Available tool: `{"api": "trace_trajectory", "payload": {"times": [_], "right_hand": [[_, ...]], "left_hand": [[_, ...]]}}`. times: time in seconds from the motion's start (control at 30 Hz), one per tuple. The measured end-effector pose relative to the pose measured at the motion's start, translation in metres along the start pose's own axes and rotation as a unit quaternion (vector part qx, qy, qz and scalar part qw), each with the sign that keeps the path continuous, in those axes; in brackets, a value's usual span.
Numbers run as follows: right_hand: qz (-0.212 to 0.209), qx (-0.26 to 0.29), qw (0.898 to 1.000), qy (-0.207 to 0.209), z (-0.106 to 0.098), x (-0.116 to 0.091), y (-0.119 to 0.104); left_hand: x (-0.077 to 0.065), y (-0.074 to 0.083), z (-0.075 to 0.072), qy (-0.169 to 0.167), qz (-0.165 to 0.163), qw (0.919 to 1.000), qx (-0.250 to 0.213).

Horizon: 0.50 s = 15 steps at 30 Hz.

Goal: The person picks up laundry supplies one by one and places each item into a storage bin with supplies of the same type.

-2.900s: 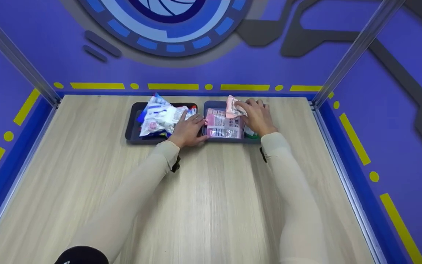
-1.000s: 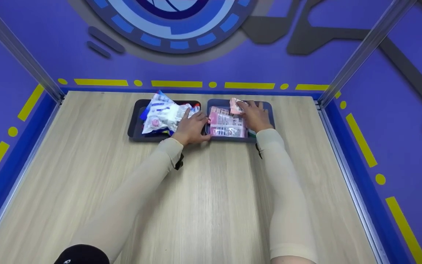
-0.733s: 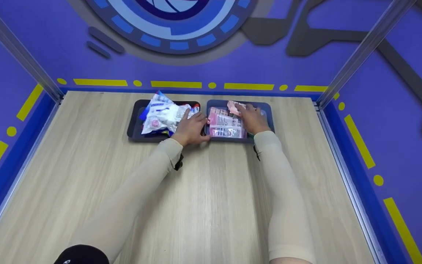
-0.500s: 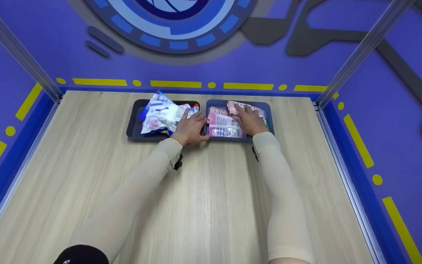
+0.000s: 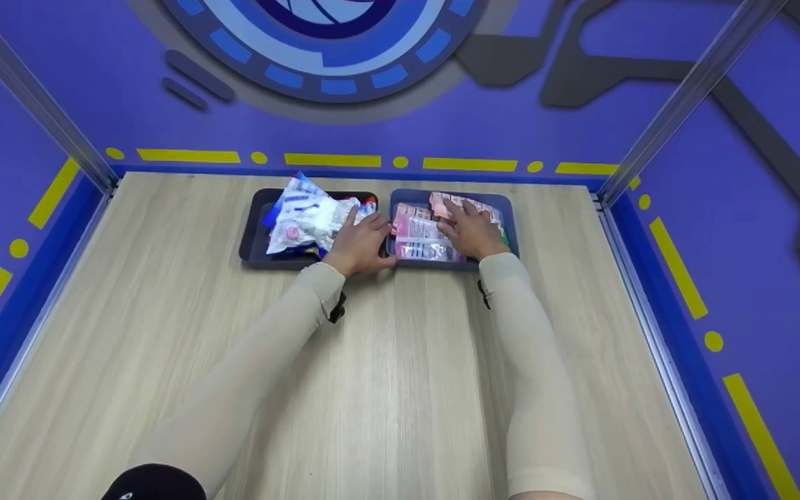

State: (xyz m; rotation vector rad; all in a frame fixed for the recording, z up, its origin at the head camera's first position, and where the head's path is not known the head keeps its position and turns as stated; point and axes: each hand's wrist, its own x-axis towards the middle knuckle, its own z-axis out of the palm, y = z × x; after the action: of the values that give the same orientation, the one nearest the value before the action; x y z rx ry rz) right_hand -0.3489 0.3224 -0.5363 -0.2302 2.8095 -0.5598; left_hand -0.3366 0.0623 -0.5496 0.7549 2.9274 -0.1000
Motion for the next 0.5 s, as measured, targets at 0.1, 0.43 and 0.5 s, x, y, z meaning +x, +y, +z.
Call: {"api": "trace_trajectory", "payload": {"times": [0.1, 0.43, 0.5], "right_hand": [[-0.003, 0.001, 1.000, 0.005, 0.0015, -0.0008, 0.0035], [-0.041, -0.005, 0.998, 0.057, 0.0034, -0.0063, 0.0060], [-0.046, -0.010, 0.997, 0.061, 0.0037, -0.0089, 0.0058]], "left_hand": [[0.0003, 0.0007, 0.0004, 0.000, 0.001, 1.0000, -0.001], [0.0033, -0.0031, 0.0048, 0.004, -0.004, 0.9999, -0.011], [0.0032, -0.0041, 0.0062, 0.003, -0.005, 0.9999, -0.011]]}}
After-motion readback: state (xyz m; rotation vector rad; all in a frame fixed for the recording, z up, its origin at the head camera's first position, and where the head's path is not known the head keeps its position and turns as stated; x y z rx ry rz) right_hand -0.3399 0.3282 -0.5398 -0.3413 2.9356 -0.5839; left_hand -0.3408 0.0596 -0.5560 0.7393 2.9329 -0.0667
